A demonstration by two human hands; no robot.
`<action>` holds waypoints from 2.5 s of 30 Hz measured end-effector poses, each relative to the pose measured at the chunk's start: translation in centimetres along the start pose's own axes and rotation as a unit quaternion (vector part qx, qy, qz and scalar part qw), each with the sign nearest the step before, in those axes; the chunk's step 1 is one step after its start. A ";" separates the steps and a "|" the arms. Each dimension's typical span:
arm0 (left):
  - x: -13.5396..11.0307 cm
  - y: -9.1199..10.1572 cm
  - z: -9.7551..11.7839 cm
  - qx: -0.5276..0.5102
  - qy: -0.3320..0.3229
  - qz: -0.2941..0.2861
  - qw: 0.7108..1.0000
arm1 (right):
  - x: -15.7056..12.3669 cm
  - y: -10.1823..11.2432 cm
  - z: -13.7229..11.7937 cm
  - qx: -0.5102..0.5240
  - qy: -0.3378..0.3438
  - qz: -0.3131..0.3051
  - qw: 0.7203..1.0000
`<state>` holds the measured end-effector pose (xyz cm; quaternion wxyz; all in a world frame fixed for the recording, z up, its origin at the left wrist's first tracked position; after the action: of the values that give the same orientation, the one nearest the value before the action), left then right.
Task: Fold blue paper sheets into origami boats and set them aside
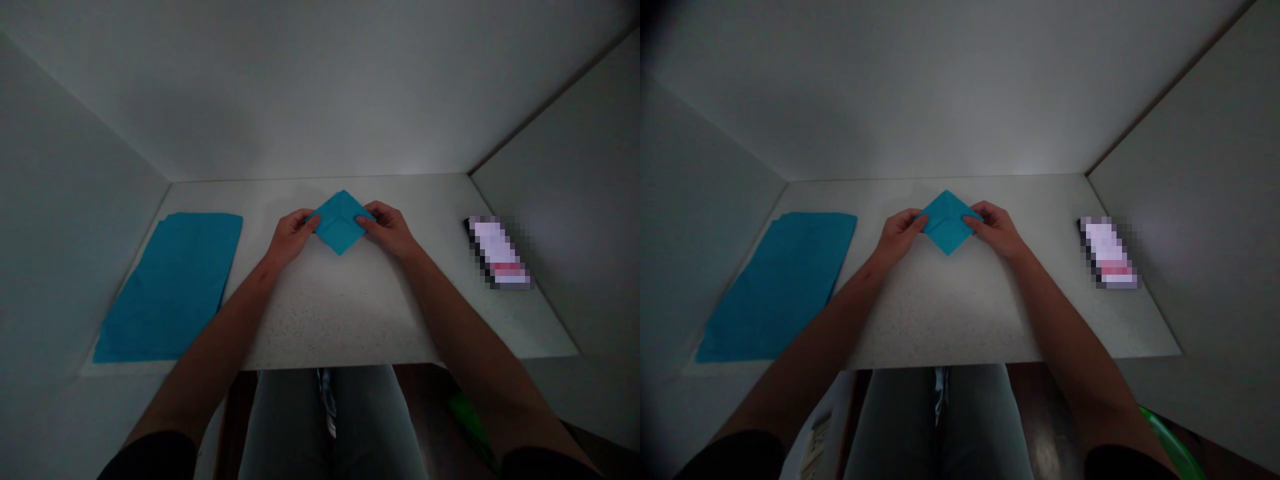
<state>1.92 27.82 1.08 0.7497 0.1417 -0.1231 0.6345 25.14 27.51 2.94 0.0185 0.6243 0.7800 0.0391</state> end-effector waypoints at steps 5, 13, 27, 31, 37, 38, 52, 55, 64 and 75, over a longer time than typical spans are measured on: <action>0.0 0.4 0.0 0.011 0.006 0.013 1.000 | 0.0 0.1 -0.2 -0.001 -0.001 0.013 1.000; 0.2 0.3 -0.7 -0.037 0.031 0.004 0.999 | 0.2 1.3 -0.3 -0.008 0.008 0.057 0.998; 0.1 1.3 -0.7 -0.062 0.048 0.065 0.995 | 0.3 0.8 -0.2 0.010 0.013 0.024 1.000; 0.2 1.3 -0.5 -0.041 0.038 0.062 0.996 | 0.1 0.2 -0.1 0.012 0.011 0.001 1.000; 0.0 -0.4 0.3 -0.046 0.023 0.007 0.999 | -0.3 -0.2 -0.7 -0.019 0.026 -0.021 0.999; 0.0 -0.5 0.4 -0.048 0.025 0.003 0.999 | -0.4 -0.2 -0.7 -0.031 0.024 -0.019 0.999; -0.3 -0.1 0.0 0.024 0.009 -0.010 1.000 | -0.6 -0.5 -0.7 -0.076 0.038 -0.008 0.996; -0.4 -0.3 0.8 0.056 -0.011 -0.028 0.998 | -0.8 -0.3 -0.7 -0.115 0.040 0.002 0.993; -0.4 -0.3 4.6 0.201 -0.139 -0.027 0.969 | -0.8 0.1 -2.7 -0.145 0.111 0.037 0.982; -1.5 -3.0 7.0 0.197 -0.226 -0.078 0.951 | -0.9 -4.4 0.5 -0.003 -0.005 -0.072 0.997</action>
<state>4.63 23.46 6.84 0.7067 0.4351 -0.1507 0.5371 21.12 25.65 2.09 0.0267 0.5669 0.8225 0.0366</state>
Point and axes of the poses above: each hand's wrist, its own x-axis towards the middle knuckle, its own y-axis out of the back of the hand, z = x × y, the point moved 10 cm from there along x, towards the middle knuckle, and after that the axes turned 11 degrees about -y, right-handed, at the moved point
